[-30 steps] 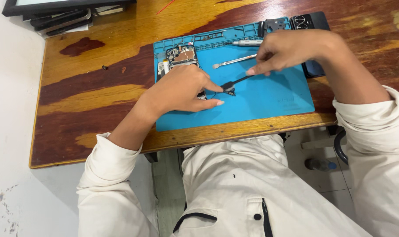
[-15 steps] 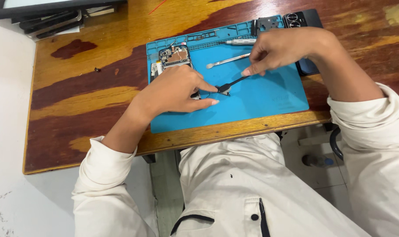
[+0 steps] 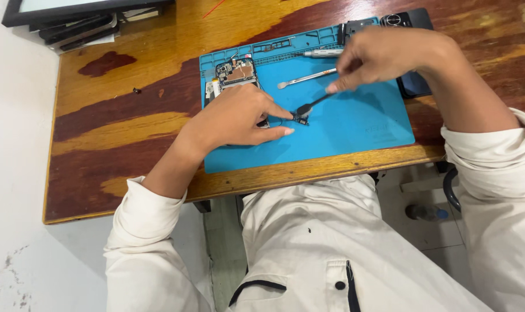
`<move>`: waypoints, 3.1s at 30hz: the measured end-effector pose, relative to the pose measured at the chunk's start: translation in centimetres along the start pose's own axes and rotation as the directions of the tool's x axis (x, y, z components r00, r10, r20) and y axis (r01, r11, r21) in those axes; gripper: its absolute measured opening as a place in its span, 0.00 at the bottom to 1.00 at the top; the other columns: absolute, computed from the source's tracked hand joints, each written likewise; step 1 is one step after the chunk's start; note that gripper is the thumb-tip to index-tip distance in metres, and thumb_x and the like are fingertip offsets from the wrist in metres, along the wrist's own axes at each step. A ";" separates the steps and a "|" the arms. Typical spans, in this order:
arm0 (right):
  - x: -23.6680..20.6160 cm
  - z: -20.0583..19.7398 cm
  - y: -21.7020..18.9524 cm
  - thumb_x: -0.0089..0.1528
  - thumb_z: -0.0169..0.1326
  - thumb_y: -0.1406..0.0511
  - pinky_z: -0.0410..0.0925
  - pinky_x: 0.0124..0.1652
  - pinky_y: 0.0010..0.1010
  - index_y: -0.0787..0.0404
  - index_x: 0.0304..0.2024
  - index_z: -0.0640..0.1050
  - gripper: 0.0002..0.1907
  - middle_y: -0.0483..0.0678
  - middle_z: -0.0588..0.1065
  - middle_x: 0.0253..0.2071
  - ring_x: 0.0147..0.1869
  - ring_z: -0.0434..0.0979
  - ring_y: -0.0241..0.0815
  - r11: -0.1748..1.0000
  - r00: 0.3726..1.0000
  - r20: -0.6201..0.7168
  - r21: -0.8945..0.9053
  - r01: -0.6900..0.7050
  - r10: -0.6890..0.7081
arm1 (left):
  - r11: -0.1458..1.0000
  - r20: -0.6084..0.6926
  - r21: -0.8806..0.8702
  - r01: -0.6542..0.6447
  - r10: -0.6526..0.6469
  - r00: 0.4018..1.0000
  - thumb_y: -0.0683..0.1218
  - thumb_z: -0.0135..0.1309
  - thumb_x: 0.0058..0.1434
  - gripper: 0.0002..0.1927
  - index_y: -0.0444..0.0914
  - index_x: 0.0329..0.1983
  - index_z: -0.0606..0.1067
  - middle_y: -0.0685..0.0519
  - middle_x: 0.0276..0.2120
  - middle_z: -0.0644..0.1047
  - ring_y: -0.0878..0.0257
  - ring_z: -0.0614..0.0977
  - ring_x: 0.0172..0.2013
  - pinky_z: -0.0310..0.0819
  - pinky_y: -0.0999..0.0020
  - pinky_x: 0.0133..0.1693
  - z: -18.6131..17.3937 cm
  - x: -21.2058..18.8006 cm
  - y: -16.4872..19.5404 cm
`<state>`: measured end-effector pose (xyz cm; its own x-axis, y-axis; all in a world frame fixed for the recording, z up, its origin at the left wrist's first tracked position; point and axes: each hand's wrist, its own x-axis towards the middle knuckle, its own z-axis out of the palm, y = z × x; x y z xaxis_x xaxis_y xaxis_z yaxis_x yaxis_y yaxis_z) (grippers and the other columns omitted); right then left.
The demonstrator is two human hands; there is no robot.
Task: The person disassembles a smartphone by removing screws and detaching internal components. They use a screwdriver and tweezers to remove the battery, camera module, and other small parts, placing them on a blue mat.
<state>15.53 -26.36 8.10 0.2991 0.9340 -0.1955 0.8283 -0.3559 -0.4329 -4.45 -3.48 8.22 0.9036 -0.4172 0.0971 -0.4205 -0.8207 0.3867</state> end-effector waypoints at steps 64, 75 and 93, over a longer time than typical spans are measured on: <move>0.7 0.4 1.3 0.59 0.66 0.57 0.67 0.29 0.31 0.60 0.36 0.85 0.13 0.47 0.79 0.25 0.25 0.76 0.39 0.993 0.957 -0.265 -0.036 0.114 -0.119 | 0.992 -0.238 -0.047 -0.116 0.101 0.966 0.43 0.55 0.68 0.06 0.40 0.44 0.81 0.50 0.35 0.83 0.56 0.83 0.31 0.76 0.61 0.37 0.2 0.3 -1.9; 1.2 1.7 -1.9 0.54 0.72 0.57 0.73 0.39 0.37 0.64 0.39 0.85 0.19 0.51 0.81 0.37 0.40 0.81 0.47 0.914 0.805 -0.438 -0.250 0.319 -0.400 | 0.931 -0.496 0.318 0.180 0.001 0.869 0.55 0.56 0.72 0.34 0.27 0.70 0.66 0.39 0.47 0.75 0.46 0.74 0.46 0.70 0.51 0.47 -0.5 -1.4 -6.9; 1.1 3.2 -4.9 0.55 0.66 0.50 0.71 0.28 0.33 0.63 0.35 0.85 0.22 0.49 0.80 0.28 0.29 0.80 0.43 0.933 0.883 -0.304 -0.085 0.350 -0.359 | 0.910 -0.397 0.082 0.407 -0.345 0.851 0.66 0.78 0.39 0.40 0.34 0.44 0.79 0.46 0.40 0.80 0.49 0.79 0.44 0.68 0.53 0.49 -1.5 -1.1 -8.0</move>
<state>10.33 -23.69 7.18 0.1108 0.9619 0.2498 0.9177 -0.0026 -0.3972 -1.96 4.09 6.39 0.9460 0.0832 0.3132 -0.0213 -0.9484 0.3163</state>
